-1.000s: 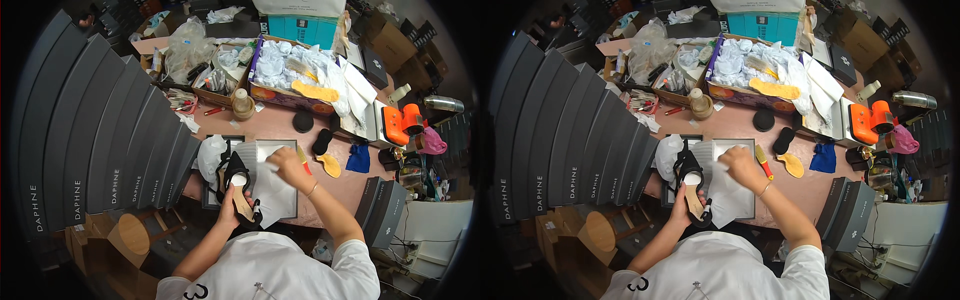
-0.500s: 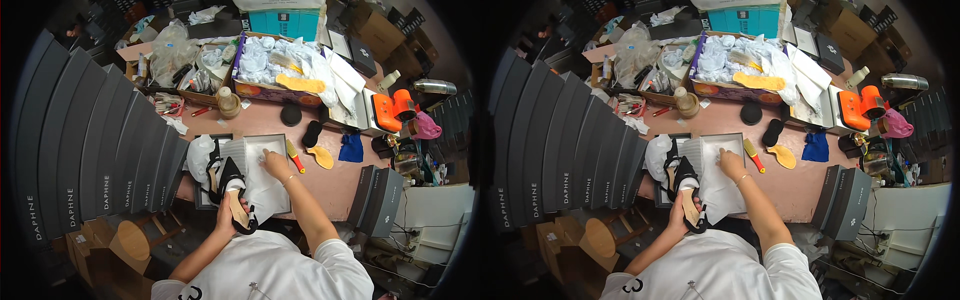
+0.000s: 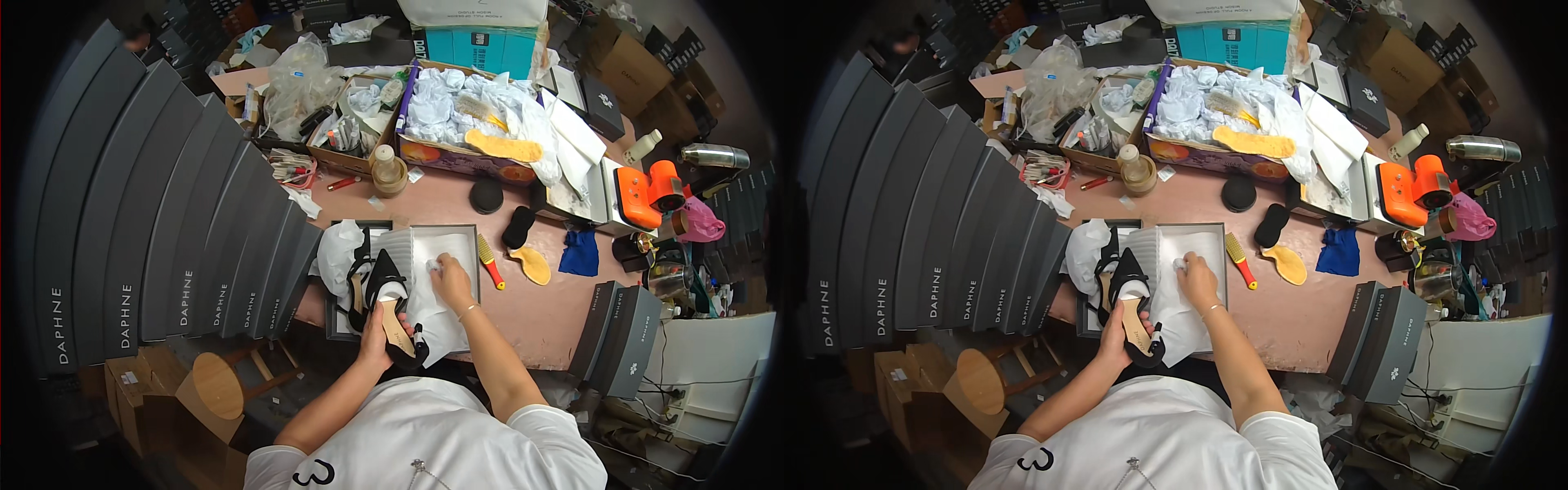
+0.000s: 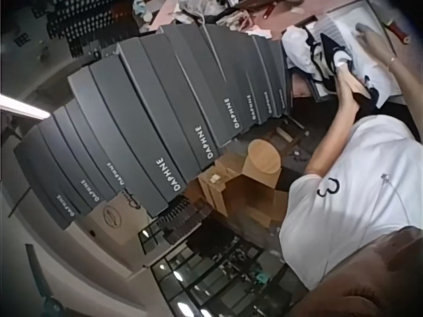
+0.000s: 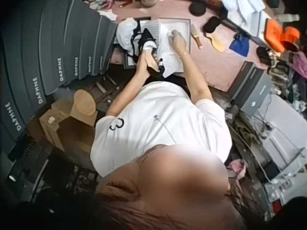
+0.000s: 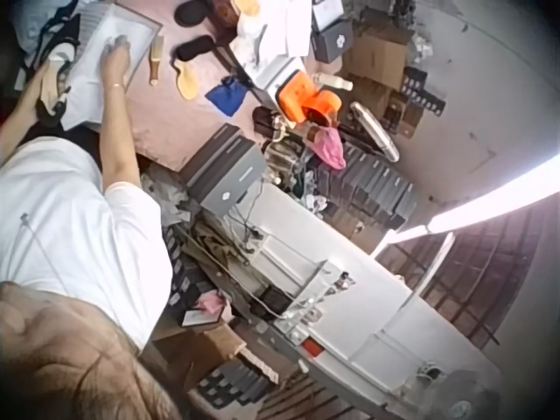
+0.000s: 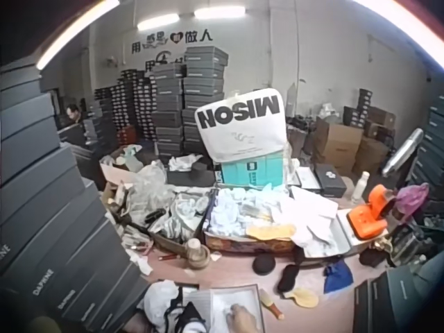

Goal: Inspecting and wrapping high-heeled shoes in tissue paper before placing them into boxes.

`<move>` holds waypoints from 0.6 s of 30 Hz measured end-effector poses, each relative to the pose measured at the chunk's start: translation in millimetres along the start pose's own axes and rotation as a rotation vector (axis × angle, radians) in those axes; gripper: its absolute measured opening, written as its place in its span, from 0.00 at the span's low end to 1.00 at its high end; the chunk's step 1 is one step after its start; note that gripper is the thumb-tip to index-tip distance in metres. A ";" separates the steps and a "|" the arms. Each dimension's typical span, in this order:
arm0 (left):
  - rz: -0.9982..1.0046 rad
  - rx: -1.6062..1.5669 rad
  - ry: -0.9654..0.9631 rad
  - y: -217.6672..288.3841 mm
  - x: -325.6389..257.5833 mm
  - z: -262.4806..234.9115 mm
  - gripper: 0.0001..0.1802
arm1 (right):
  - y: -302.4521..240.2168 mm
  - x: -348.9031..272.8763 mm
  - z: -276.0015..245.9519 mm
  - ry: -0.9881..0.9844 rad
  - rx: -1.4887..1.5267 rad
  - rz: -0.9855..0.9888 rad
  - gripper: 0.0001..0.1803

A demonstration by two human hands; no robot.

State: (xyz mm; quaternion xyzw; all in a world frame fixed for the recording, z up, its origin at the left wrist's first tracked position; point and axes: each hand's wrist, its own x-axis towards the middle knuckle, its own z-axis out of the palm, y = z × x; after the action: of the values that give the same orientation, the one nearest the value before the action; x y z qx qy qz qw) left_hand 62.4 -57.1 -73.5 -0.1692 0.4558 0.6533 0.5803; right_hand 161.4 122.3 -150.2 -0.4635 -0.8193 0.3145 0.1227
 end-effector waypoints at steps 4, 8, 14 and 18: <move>0.053 0.027 -0.021 6.3 -2.1 3.7 0.25 | -65.1 -33.3 -81.6 -0.092 0.398 -0.106 0.17; 0.095 0.051 -0.102 -0.7 -4.8 21.2 0.22 | -98.2 -58.6 -65.7 -0.073 0.087 -0.582 0.14; 0.011 0.134 -0.243 -1.2 -16.7 34.4 0.22 | -76.1 -77.3 -67.1 -0.068 0.211 -0.592 0.10; 0.019 0.252 -0.346 -18.5 -20.6 47.2 0.20 | -55.8 -68.5 -73.7 0.186 0.021 -0.483 0.17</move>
State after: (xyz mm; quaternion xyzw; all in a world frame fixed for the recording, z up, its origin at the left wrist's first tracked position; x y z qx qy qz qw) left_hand 99.3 -33.8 -40.6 0.0238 0.4289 0.6161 0.6602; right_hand 196.7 73.8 -52.0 -0.2800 -0.8881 0.2403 0.2740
